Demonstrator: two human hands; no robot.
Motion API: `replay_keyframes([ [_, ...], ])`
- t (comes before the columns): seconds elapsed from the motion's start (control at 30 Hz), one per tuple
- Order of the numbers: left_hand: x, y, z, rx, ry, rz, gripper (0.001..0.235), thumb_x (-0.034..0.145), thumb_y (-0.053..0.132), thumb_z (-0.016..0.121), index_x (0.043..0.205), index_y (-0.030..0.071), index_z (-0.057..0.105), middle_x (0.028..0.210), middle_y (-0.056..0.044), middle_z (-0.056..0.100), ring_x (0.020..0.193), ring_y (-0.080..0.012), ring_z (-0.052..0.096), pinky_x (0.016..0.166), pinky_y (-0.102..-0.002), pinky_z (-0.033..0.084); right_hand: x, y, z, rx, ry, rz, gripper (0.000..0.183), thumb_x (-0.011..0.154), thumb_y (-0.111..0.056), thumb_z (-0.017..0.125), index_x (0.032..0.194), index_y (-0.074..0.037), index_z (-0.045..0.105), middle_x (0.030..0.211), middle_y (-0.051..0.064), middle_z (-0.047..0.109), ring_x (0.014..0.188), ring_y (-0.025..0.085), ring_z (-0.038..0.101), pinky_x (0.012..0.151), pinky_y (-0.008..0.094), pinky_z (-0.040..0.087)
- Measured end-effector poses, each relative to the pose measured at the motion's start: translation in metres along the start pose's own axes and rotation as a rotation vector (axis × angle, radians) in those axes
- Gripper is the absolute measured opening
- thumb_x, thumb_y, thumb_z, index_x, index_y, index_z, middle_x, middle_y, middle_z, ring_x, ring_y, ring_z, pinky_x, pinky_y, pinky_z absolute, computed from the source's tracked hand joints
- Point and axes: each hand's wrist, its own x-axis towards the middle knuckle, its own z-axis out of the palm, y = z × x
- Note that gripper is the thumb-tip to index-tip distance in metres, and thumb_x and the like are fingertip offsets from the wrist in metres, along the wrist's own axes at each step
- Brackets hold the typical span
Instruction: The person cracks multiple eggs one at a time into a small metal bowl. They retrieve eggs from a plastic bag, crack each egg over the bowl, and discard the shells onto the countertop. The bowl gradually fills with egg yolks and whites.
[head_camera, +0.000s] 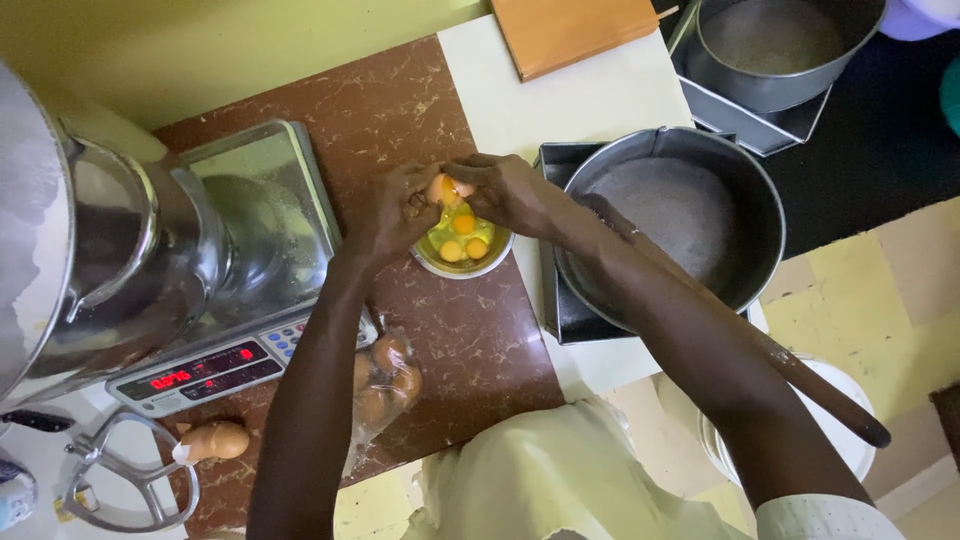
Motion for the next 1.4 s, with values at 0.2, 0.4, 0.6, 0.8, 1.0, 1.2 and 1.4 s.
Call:
replay_keyframes([
  [0.2, -0.004, 0.0, -0.007, 0.029, -0.084, -0.028, 0.048, 0.096, 0.008, 0.084, 0.141, -0.006, 0.078, 0.127, -0.031, 0.079, 0.115, -0.049, 0.078, 0.088, -0.049, 0.064, 0.004, 0.002, -0.005, -0.029, -0.02, -0.004, 0.054, 0.103, 0.008, 0.071, 0.158, 0.008, 0.067, 0.141, 0.049, 0.068, 0.124, 0.071, 0.07, 0.106, 0.073, 0.06],
  [0.4, 0.001, 0.0, 0.001, 0.313, -0.097, -0.049, 0.051, 0.1, 0.014, 0.087, 0.149, 0.002, 0.077, 0.133, -0.027, 0.078, 0.117, -0.0479, 0.078, 0.09, -0.053, 0.066, 0.008, 0.005, -0.003, -0.199, -0.05, 0.036, 0.052, 0.105, 0.008, 0.074, 0.156, 0.002, 0.071, 0.145, 0.038, 0.071, 0.129, 0.06, 0.073, 0.106, 0.064, 0.063],
  [0.6, 0.001, -0.023, 0.001, 0.579, -0.206, -0.014, 0.063, 0.1, 0.019, 0.082, 0.162, 0.015, 0.071, 0.143, -0.016, 0.077, 0.124, -0.0432, 0.078, 0.098, -0.052, 0.068, 0.013, 0.002, -0.006, -0.346, -0.104, 0.018, 0.051, 0.107, 0.005, 0.076, 0.157, -0.002, 0.07, 0.148, 0.032, 0.072, 0.133, 0.053, 0.073, 0.108, 0.06, 0.064],
  [0.8, -0.015, -0.038, 0.007, 0.576, -0.056, -0.021, 0.059, 0.102, 0.012, 0.086, 0.158, 0.007, 0.073, 0.138, -0.023, 0.078, 0.128, -0.0456, 0.075, 0.107, -0.056, 0.06, -0.001, 0.017, -0.003, -0.332, -0.041, 0.016, 0.047, 0.105, 0.004, 0.082, 0.151, -0.002, 0.074, 0.142, 0.032, 0.074, 0.128, 0.052, 0.075, 0.107, 0.059, 0.065],
  [1.0, -0.039, 0.05, -0.022, 0.425, 0.158, -0.064, 0.058, 0.105, 0.03, 0.087, 0.156, 0.006, 0.075, 0.142, -0.022, 0.074, 0.134, -0.0437, 0.071, 0.116, -0.053, 0.054, -0.019, -0.015, -0.003, -0.24, 0.139, 0.137, 0.049, 0.105, -0.005, 0.083, 0.153, -0.006, 0.075, 0.14, 0.026, 0.076, 0.127, 0.048, 0.076, 0.104, 0.053, 0.067],
  [1.2, -0.077, 0.104, -0.012, -0.271, 0.387, -0.16, 0.063, 0.114, 0.016, 0.079, 0.171, 0.011, 0.055, 0.127, -0.02, 0.072, 0.115, -0.0288, 0.076, 0.104, -0.045, 0.066, -0.04, -0.018, 0.063, 0.298, 0.427, 0.309, 0.06, 0.093, -0.007, 0.1, 0.148, -0.005, 0.077, 0.129, 0.027, 0.08, 0.119, 0.041, 0.077, 0.097, 0.05, 0.07],
  [1.4, -0.109, 0.083, 0.054, -0.44, 0.853, -0.117, 0.043, 0.106, 0.014, 0.09, 0.145, 0.011, 0.073, 0.108, -0.008, 0.071, 0.103, -0.0172, 0.068, 0.098, -0.036, 0.06, -0.049, -0.063, 0.131, 0.554, 0.506, 0.47, 0.073, 0.086, 0.009, 0.096, 0.153, -0.01, 0.076, 0.127, 0.008, 0.073, 0.12, 0.019, 0.067, 0.102, 0.033, 0.069],
])
